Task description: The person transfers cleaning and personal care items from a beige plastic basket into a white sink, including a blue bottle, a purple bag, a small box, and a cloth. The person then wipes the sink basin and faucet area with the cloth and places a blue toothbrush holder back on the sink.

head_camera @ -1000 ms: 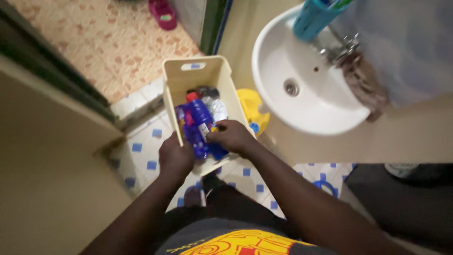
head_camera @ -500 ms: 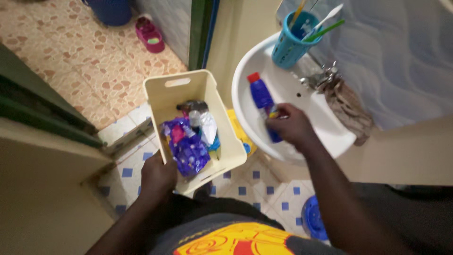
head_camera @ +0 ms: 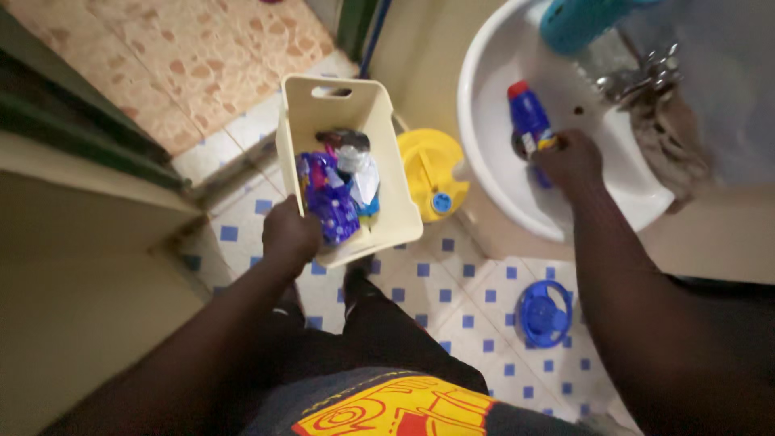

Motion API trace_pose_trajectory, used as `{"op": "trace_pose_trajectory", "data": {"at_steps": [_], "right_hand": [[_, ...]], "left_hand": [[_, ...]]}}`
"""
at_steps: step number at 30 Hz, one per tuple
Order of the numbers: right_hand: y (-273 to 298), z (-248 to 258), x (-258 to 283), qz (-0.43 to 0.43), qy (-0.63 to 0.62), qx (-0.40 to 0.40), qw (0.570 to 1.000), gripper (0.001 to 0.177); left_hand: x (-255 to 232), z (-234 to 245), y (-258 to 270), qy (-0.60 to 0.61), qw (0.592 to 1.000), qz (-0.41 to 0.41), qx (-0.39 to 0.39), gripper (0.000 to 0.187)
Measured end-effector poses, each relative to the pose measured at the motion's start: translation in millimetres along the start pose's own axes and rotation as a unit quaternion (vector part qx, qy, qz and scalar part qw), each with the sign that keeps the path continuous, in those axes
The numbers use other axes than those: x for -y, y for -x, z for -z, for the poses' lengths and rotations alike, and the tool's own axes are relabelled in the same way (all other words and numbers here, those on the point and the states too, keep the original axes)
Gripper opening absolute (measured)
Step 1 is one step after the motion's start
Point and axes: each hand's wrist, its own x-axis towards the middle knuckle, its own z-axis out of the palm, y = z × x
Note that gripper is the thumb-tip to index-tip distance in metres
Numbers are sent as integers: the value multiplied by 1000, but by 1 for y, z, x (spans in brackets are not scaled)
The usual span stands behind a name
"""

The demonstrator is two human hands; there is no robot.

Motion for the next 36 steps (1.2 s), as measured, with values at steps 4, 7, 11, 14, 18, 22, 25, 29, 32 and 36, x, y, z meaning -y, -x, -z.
{"op": "trace_pose_trajectory", "data": {"at_steps": [4,7,11,14,18,22,25,29,32,36], "right_hand": [[45,20,41,185,46,-171,967,44],[95,3,73,255,-261,-74,928,21],[140,-106,112,143,-269,197,932,25],[147,-182,127,155,-165,217,950,43],[138,-246,134,172,-81,177,966,62],[135,-261,139,237,-101,121,959,55],[141,-243,151,195,-82,125,969,45],[156,-184,169,248,-313,128,908,40],[164,-129,173,194,-443,149,863,43],[154,-57,152,174,-440,27,881,48]], "left_hand": [[20,-11,-16,-16,999,43,20,29],[32,-15,-17,-21,998,54,35,28],[37,-25,-12,21,997,66,35,28],[36,-29,-7,-6,995,87,57,28],[34,-25,9,15,998,35,50,27],[23,-19,20,23,997,48,60,29],[16,-17,19,12,997,50,56,30],[8,-14,11,16,993,91,73,35],[5,-11,10,30,992,95,76,40],[-8,-4,9,-39,996,35,70,33]]}}
